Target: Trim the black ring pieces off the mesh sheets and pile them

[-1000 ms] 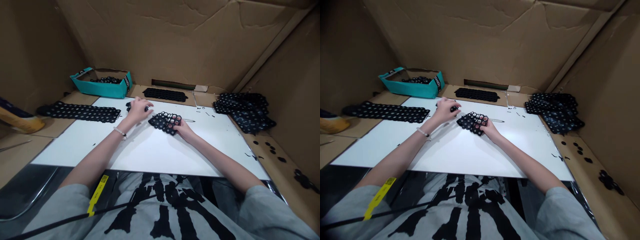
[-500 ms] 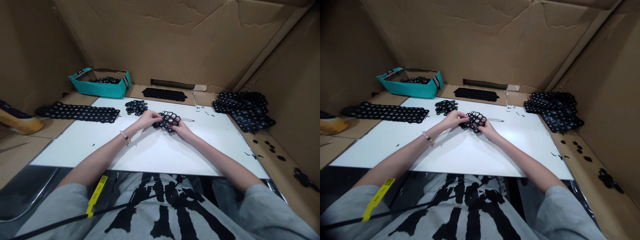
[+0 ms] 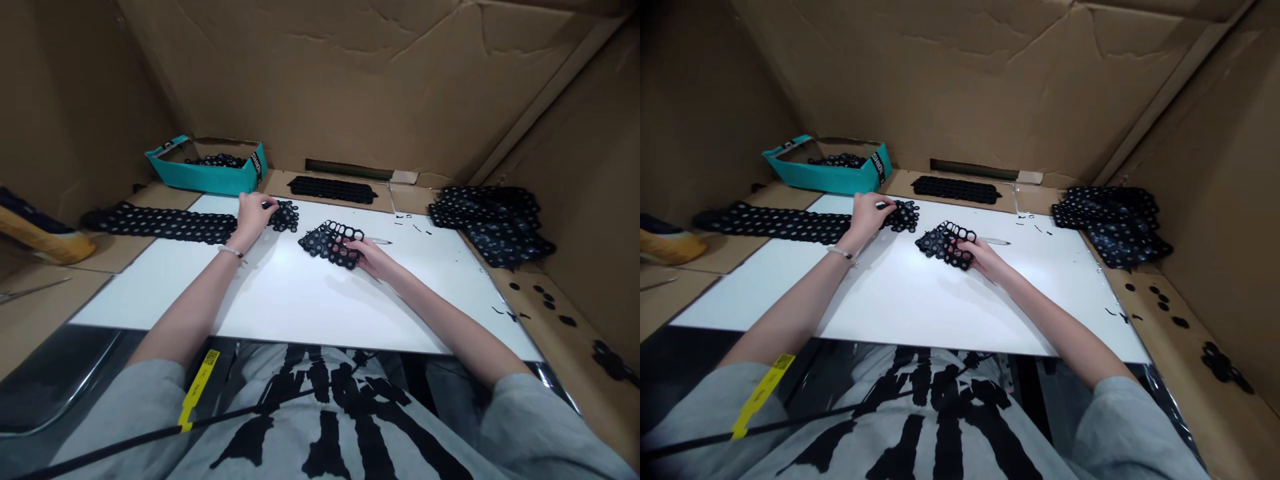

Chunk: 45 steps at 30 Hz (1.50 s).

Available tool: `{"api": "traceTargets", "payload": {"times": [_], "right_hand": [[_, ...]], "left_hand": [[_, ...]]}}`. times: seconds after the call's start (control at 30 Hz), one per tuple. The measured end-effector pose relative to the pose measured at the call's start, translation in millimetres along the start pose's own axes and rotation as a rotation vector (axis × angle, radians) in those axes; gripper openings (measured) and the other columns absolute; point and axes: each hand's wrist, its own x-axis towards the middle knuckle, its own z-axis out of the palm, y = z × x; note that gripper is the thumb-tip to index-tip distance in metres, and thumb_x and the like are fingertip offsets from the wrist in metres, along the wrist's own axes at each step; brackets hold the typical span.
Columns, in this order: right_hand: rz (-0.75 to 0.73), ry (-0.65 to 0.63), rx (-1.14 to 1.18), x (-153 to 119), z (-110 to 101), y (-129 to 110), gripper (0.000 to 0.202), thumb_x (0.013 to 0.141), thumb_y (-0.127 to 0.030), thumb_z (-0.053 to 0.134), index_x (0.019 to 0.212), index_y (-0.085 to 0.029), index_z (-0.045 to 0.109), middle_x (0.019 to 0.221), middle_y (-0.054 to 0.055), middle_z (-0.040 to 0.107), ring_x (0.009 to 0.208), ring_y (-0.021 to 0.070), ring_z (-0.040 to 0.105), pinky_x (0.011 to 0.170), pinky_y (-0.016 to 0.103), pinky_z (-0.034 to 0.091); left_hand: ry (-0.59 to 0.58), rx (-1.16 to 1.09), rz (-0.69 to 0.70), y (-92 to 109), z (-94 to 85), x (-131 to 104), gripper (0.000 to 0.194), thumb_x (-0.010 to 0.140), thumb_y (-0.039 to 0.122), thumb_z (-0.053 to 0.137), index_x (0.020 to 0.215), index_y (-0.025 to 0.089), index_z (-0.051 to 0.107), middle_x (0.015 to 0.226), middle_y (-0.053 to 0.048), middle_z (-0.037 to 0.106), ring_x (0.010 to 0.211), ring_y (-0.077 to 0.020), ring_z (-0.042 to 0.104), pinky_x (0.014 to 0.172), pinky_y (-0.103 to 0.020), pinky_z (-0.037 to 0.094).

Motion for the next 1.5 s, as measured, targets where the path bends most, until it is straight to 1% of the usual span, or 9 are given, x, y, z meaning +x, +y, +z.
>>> {"api": "traceTargets", "payload": {"times": [0.1, 0.13, 0.33, 0.47, 0.67, 0.93, 1.17, 1.37, 1.5], "right_hand": [[-0.043, 0.023, -0.005, 0.9, 0.9, 4.4, 0.03, 0.063, -0.032, 0.081, 0.086, -0.021, 0.066, 0.092, 0.004, 0.074, 0.092, 0.0206, 0.065, 0.084, 0.033, 0.05], [-0.062, 0.038, -0.009, 1.4, 1.3, 6.6, 0.032, 0.06, -0.031, 0.084, 0.082, -0.021, 0.064, 0.088, 0.003, 0.073, 0.09, 0.0205, 0.065, 0.084, 0.033, 0.049], [-0.116, 0.099, 0.006, 4.8, 3.0, 11.6, 0.034, 0.05, -0.018, 0.081, 0.07, -0.02, 0.053, 0.066, -0.006, 0.057, 0.072, 0.0145, 0.058, 0.076, 0.03, 0.044], [-0.125, 0.104, 0.083, 4.0, 4.5, 7.9, 0.039, 0.05, -0.015, 0.077, 0.077, -0.022, 0.05, 0.066, -0.009, 0.054, 0.067, 0.0117, 0.052, 0.072, 0.027, 0.041], [-0.204, 0.082, 0.044, 1.9, 6.0, 11.0, 0.044, 0.054, -0.023, 0.081, 0.081, -0.024, 0.047, 0.067, -0.009, 0.051, 0.069, 0.0129, 0.052, 0.075, 0.029, 0.043], [-0.224, 0.096, 0.003, 6.8, 4.2, 17.2, 0.047, 0.052, -0.022, 0.082, 0.09, -0.022, 0.054, 0.084, -0.004, 0.059, 0.079, 0.0142, 0.056, 0.085, 0.033, 0.045], [-0.168, 0.152, 0.006, 12.5, 6.9, 20.1, 0.039, 0.052, -0.016, 0.067, 0.085, -0.024, 0.048, 0.078, -0.006, 0.054, 0.075, 0.0164, 0.057, 0.072, 0.032, 0.047], [-0.111, 0.22, 0.069, 13.4, 1.4, 18.0, 0.04, 0.049, -0.014, 0.058, 0.085, -0.025, 0.044, 0.076, -0.005, 0.05, 0.084, 0.0219, 0.063, 0.068, 0.032, 0.048], [-0.105, 0.181, 0.08, 12.1, 0.4, 16.5, 0.037, 0.049, -0.014, 0.06, 0.08, -0.025, 0.044, 0.075, -0.003, 0.052, 0.086, 0.0235, 0.062, 0.072, 0.035, 0.05]], "left_hand": [[0.166, 0.157, 0.021, 18.9, 1.9, -4.6, 0.02, 0.085, 0.035, 0.066, 0.095, 0.019, 0.075, 0.106, -0.014, 0.07, 0.115, -0.0364, 0.048, 0.097, -0.052, 0.037], [0.137, 0.152, 0.054, 29.1, 3.3, -6.4, 0.024, 0.085, 0.035, 0.066, 0.1, 0.018, 0.074, 0.106, -0.013, 0.07, 0.113, -0.0342, 0.05, 0.096, -0.05, 0.038], [-0.463, -0.225, 0.214, 91.0, 30.5, -28.1, 0.028, 0.081, 0.043, 0.069, 0.094, 0.019, 0.074, 0.09, -0.003, 0.075, 0.08, -0.019, 0.063, 0.074, -0.031, 0.046], [-0.487, -0.251, 0.243, 105.1, 52.1, -46.3, 0.028, 0.074, 0.043, 0.076, 0.088, 0.019, 0.071, 0.085, -0.003, 0.073, 0.079, -0.0188, 0.063, 0.071, -0.028, 0.046], [-0.392, -0.274, 0.136, 104.8, 61.1, -54.4, 0.023, 0.074, 0.038, 0.076, 0.082, 0.018, 0.069, 0.079, -0.002, 0.071, 0.074, -0.0179, 0.063, 0.068, -0.028, 0.046], [-0.458, -0.376, 0.046, 98.7, 63.2, -50.0, 0.018, 0.073, 0.034, 0.077, 0.081, 0.017, 0.075, 0.081, -0.003, 0.076, 0.076, -0.0182, 0.067, 0.07, -0.027, 0.049], [-0.434, -0.317, -0.005, 105.8, 63.7, -45.9, 0.013, 0.078, 0.025, 0.069, 0.083, 0.018, 0.079, 0.082, -0.004, 0.078, 0.076, -0.0199, 0.069, 0.072, -0.028, 0.051], [-0.006, -0.154, -0.11, 60.3, 26.3, -10.9, 0.019, 0.081, 0.029, 0.064, 0.084, 0.018, 0.079, 0.089, -0.008, 0.078, 0.085, -0.0242, 0.068, 0.083, -0.034, 0.049], [-0.053, 0.049, 0.0, 29.5, 11.0, -4.5, 0.015, 0.078, 0.031, 0.066, 0.076, 0.021, 0.078, 0.088, -0.009, 0.076, 0.095, -0.0311, 0.059, 0.094, -0.047, 0.04]]}}
